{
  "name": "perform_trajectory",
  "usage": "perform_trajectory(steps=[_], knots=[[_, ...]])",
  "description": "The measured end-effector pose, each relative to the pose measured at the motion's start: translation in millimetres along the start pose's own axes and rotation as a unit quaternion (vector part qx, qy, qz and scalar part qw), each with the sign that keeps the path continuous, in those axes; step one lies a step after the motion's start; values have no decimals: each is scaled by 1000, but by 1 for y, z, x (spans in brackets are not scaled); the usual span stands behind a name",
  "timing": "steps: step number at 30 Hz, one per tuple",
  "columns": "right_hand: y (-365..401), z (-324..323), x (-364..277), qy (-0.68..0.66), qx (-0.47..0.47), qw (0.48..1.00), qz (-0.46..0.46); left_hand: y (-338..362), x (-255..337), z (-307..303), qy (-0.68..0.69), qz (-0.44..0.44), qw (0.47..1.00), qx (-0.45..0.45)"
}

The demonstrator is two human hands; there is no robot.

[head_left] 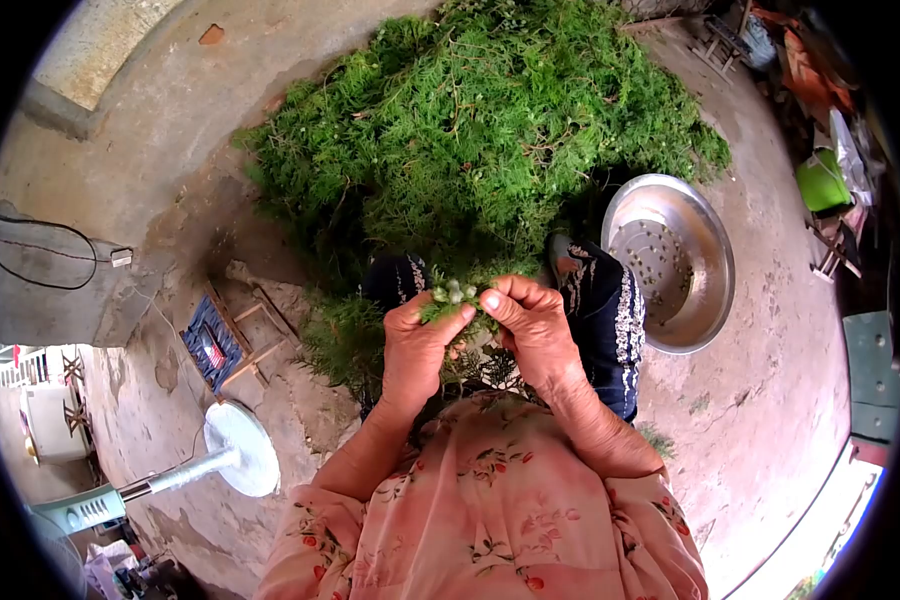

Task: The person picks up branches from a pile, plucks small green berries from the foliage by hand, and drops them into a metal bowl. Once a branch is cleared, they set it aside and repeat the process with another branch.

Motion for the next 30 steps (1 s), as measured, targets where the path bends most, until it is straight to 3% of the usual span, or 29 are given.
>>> perform_trajectory(steps=[1, 3, 8, 13, 21, 24, 28, 30], knots=[[0, -3, 1, 0, 1, 1000, 0, -1, -1, -1, 0, -1, 1000, 0], [-1, -5, 5, -127, -3, 992, 13, -4, -3, 0, 109, -13, 992, -56], [-11, -11, -7, -168, -24, 985, -8, -4, -7, -3, 130, -25, 990, -51], [-14, -3, -5, -89, -99, 990, -36, -5, -10, 2, 126, -69, 983, -115], [-12, -4, -13, 22, -88, 984, -152, -8, -12, 5, 113, -44, 990, -70], [-9, -5, -1, -77, -23, 997, 17, -8, -13, 5, 129, -60, 986, -80], [-14, -7, 3, -196, -35, 980, -12, -10, -14, 4, 184, -78, 976, -91], [-14, -5, 2, -186, -33, 982, 11, -12, -15, 2, 206, -66, 968, -124]])
Point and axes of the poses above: each hand's wrist, its own y-axis away from the middle knuckle, its own z-axis out of the palm, x = y × z, the point moved 6 cm from there along -y, towards the middle knuckle, and after that the axes turned 13 degrees about -z, right-handed, at the moved point
